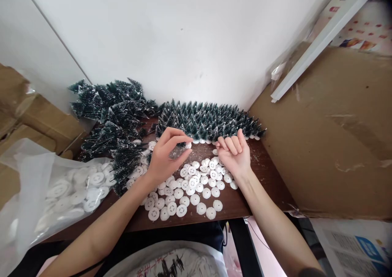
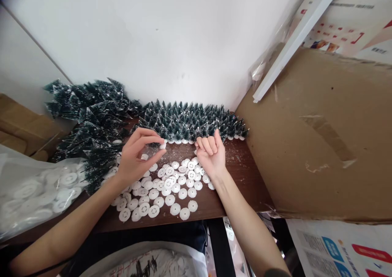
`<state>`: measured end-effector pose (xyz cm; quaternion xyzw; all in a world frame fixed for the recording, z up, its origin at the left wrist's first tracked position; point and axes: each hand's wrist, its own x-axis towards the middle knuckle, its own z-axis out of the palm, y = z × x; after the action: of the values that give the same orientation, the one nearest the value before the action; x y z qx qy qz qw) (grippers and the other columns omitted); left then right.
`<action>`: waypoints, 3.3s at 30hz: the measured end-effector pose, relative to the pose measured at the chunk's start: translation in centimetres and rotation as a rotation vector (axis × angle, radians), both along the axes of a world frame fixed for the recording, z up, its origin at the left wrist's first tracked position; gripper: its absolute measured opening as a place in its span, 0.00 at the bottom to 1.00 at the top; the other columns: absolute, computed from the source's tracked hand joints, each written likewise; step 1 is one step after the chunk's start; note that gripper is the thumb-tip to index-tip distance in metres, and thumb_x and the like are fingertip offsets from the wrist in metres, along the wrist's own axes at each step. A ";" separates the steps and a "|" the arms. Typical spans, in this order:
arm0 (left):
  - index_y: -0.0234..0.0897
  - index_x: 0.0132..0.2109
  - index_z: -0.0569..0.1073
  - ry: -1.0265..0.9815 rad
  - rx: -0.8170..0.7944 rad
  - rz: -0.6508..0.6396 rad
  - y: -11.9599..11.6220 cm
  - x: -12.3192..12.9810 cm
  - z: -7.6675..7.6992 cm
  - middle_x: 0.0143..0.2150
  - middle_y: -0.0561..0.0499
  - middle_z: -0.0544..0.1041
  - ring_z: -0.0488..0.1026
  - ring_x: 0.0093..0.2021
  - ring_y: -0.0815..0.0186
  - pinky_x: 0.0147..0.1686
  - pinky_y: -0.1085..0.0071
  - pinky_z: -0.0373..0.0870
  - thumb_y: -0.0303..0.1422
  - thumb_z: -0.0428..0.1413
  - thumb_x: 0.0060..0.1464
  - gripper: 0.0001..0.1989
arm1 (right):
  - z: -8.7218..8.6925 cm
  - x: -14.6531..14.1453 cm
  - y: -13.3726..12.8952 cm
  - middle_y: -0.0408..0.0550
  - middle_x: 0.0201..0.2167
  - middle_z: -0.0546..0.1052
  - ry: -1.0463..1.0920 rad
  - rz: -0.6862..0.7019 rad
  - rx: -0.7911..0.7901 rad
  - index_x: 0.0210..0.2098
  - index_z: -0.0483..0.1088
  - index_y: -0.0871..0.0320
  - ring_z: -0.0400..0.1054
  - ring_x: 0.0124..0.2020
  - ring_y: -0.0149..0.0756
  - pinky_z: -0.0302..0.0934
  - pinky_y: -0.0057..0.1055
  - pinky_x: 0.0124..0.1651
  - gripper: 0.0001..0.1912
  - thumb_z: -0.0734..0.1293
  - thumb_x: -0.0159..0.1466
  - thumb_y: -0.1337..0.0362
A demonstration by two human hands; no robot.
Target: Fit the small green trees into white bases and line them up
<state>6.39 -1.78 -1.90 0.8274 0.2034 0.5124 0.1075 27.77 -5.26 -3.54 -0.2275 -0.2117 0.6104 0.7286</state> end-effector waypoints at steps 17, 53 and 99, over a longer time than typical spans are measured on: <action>0.40 0.51 0.68 0.171 0.011 -0.005 0.4 -0.1 -0.9 0.45 0.47 0.70 0.71 0.45 0.63 0.41 0.64 0.75 0.21 0.55 0.58 0.16 | -0.1 1.1 -0.3 0.29 0.08 0.50 -0.123 0.032 0.006 0.22 0.65 0.53 0.33 0.08 0.23 0.39 0.22 0.09 0.20 0.67 0.65 0.50; 0.44 0.67 0.51 0.189 -0.059 -0.059 -0.1 0.4 -1.6 0.65 0.36 0.57 0.72 0.54 0.57 0.48 0.57 0.78 0.26 0.53 0.62 0.30 | -2.1 -3.6 -0.5 0.43 0.36 0.78 -0.776 0.134 0.137 0.42 0.71 0.53 0.75 0.37 0.33 0.72 0.36 0.44 0.14 0.74 0.58 0.60; 0.47 0.72 0.41 0.242 -0.090 -0.099 -0.1 0.7 -1.7 0.73 0.39 0.42 0.52 0.71 0.49 0.62 0.49 0.67 0.29 0.55 0.62 0.40 | -0.1 -2.5 -0.8 0.43 0.35 0.76 -1.023 0.020 0.229 0.43 0.74 0.54 0.70 0.28 0.29 0.70 0.31 0.35 0.12 0.72 0.60 0.62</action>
<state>7.07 -1.88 -3.57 0.8866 0.1964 0.3931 0.1443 25.29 -6.02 -3.65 -0.4132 -0.6081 0.4013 0.5463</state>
